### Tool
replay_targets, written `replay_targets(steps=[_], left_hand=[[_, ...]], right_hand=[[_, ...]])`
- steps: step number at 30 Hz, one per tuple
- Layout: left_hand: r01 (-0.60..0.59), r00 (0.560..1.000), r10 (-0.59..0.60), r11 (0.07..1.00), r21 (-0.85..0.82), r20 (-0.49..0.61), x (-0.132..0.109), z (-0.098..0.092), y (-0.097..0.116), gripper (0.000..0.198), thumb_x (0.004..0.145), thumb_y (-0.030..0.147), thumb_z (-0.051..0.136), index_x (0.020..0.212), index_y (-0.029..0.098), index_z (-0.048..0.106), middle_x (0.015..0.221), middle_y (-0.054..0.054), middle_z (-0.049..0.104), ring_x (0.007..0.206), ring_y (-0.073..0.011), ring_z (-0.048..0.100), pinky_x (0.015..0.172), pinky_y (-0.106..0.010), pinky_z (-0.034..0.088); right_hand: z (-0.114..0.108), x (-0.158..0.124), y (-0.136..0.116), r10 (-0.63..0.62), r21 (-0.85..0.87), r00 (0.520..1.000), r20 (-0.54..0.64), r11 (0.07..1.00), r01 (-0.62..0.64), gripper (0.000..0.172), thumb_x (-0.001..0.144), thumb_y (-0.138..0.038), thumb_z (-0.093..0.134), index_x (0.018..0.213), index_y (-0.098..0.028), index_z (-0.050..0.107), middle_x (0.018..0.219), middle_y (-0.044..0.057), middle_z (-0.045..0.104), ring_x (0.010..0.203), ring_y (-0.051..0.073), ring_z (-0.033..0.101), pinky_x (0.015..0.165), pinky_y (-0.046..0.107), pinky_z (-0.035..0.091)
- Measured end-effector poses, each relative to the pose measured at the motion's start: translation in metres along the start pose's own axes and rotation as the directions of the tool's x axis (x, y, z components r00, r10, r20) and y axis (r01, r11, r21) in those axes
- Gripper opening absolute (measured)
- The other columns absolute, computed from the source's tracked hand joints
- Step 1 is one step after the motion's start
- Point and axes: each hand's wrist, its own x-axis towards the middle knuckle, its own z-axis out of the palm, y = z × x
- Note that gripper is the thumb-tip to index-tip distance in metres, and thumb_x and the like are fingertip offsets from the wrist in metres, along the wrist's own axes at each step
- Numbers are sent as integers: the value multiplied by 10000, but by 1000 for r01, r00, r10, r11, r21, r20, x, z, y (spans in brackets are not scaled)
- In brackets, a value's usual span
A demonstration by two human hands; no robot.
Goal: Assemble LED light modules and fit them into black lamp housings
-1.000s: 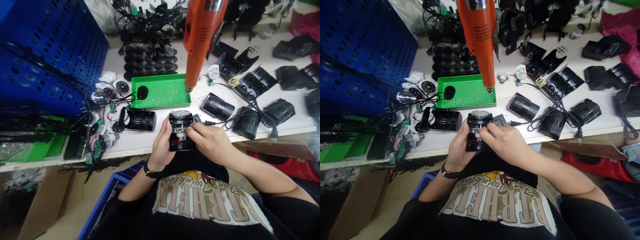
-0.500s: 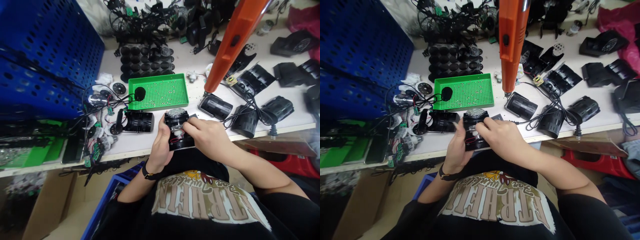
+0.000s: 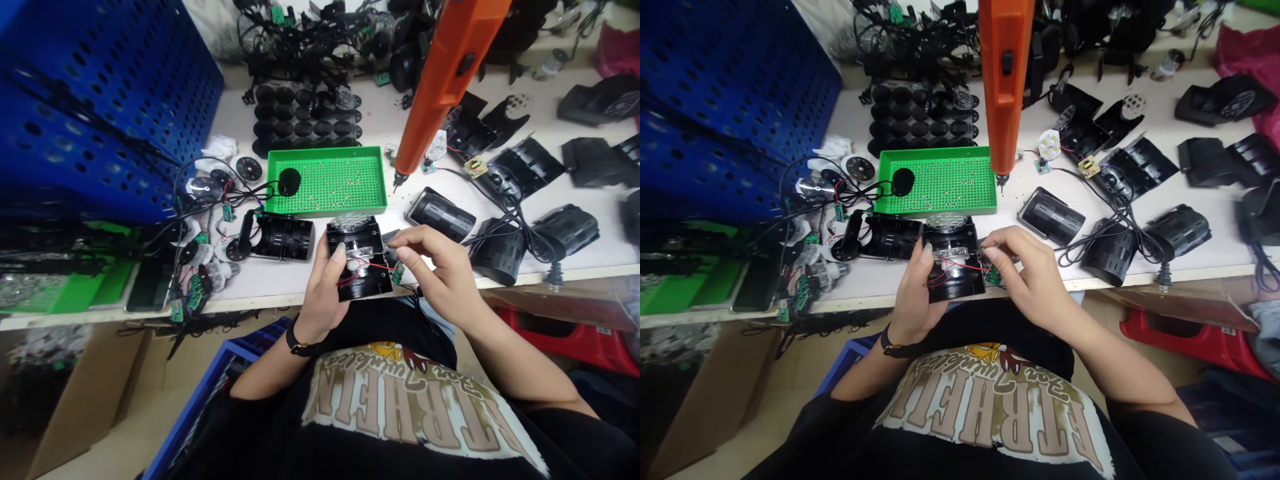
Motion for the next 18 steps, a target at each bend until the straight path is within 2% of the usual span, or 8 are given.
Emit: replay_targets(steps=[9, 18], left_hand=[[30, 999, -28, 998, -48, 27, 0, -1, 1, 429, 948, 397, 712, 1355, 277, 649, 1354, -52, 728, 1457, -288, 546, 1236, -453, 419], [119, 992, -116, 990, -71, 45, 3, 0, -1, 363, 965, 390, 701, 1301, 260, 660, 1362, -57, 721, 1416, -304, 584, 1193, -465, 473]], right_hand=[[9, 1, 0, -26, 38, 999, -30, 999, 27, 93, 1017, -204, 595, 1053, -211, 681, 1050, 63, 721, 993, 179, 688, 855, 344, 563], [12, -2, 2, -39, 24, 999, -5, 999, 39, 109, 1022, -209, 583, 1049, -214, 689, 1044, 67, 730, 1037, 192, 693, 912, 373, 559]])
